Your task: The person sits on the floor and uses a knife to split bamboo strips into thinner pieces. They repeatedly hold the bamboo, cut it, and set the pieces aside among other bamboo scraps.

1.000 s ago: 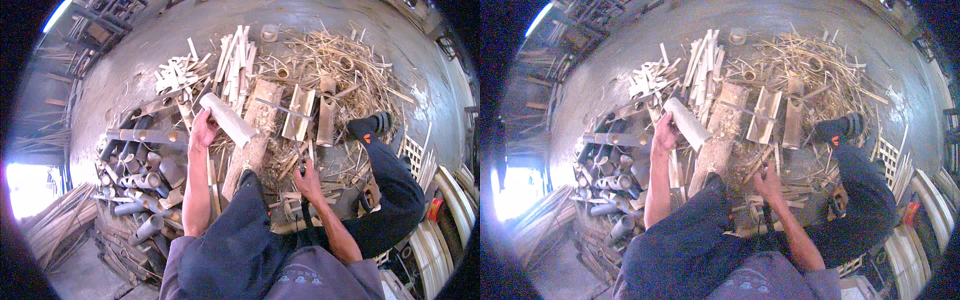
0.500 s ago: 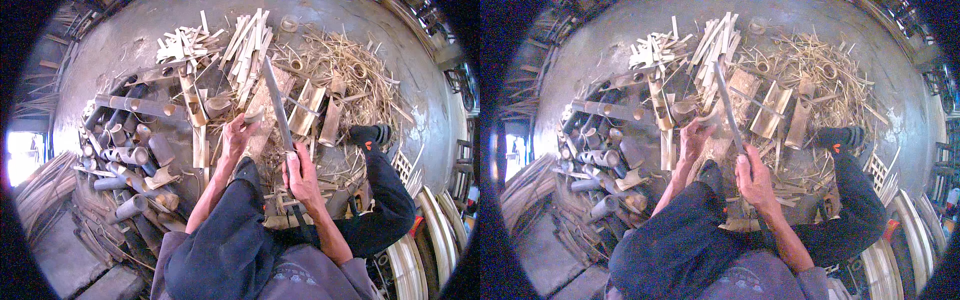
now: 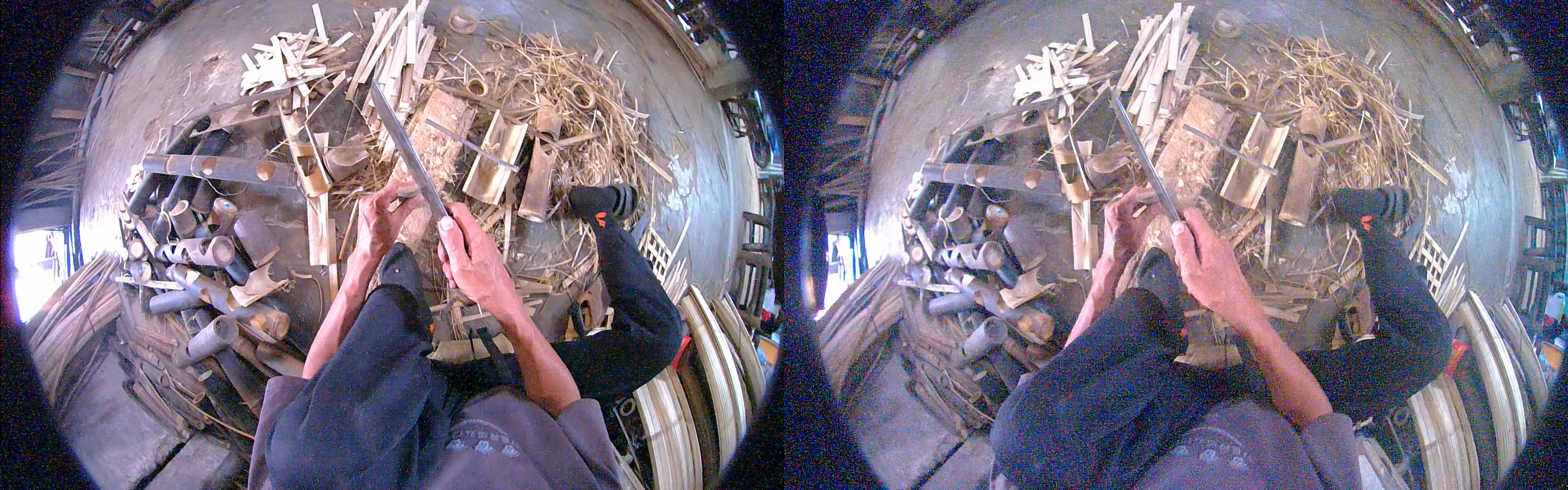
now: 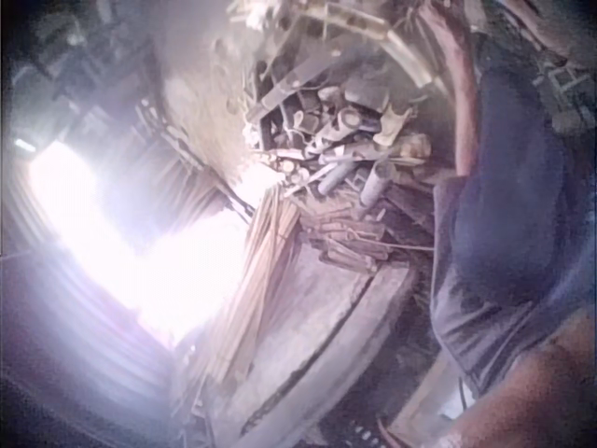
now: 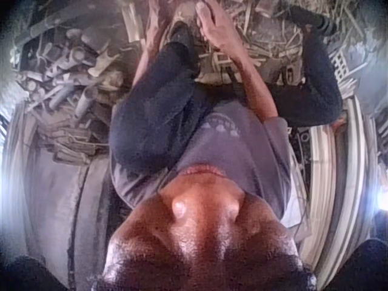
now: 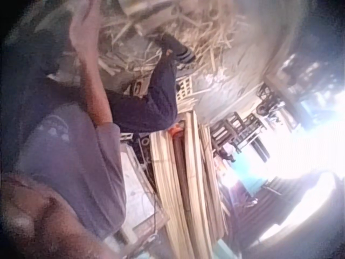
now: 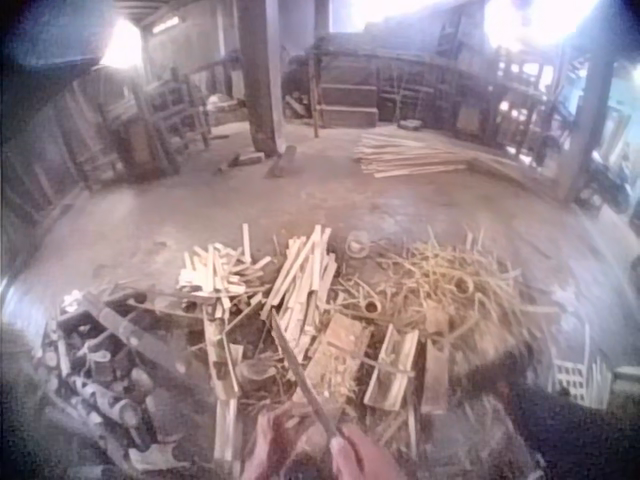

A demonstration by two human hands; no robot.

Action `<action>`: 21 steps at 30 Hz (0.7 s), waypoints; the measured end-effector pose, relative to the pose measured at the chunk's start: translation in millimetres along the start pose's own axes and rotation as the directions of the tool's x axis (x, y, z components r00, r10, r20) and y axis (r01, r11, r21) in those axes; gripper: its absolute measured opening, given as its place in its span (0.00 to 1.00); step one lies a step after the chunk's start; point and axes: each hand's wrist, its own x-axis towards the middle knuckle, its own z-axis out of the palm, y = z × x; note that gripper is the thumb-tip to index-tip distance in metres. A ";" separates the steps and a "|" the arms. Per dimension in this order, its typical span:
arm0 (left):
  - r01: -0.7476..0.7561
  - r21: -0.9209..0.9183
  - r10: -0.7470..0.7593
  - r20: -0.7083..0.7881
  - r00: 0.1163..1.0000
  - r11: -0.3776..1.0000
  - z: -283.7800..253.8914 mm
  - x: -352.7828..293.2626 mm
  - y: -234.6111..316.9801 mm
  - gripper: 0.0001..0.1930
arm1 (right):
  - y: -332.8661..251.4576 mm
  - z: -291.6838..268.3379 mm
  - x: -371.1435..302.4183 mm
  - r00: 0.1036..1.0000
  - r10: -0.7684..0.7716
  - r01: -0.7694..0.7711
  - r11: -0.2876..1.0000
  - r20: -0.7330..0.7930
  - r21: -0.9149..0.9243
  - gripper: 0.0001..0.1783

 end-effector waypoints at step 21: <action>-0.029 0.098 0.029 0.002 1.000 0.995 -31.2 19.6 48.8 0.11 | -19.4 -2.1 -3.3 0.942 -0.315 0.273 0.920 -0.118 -0.282 0.14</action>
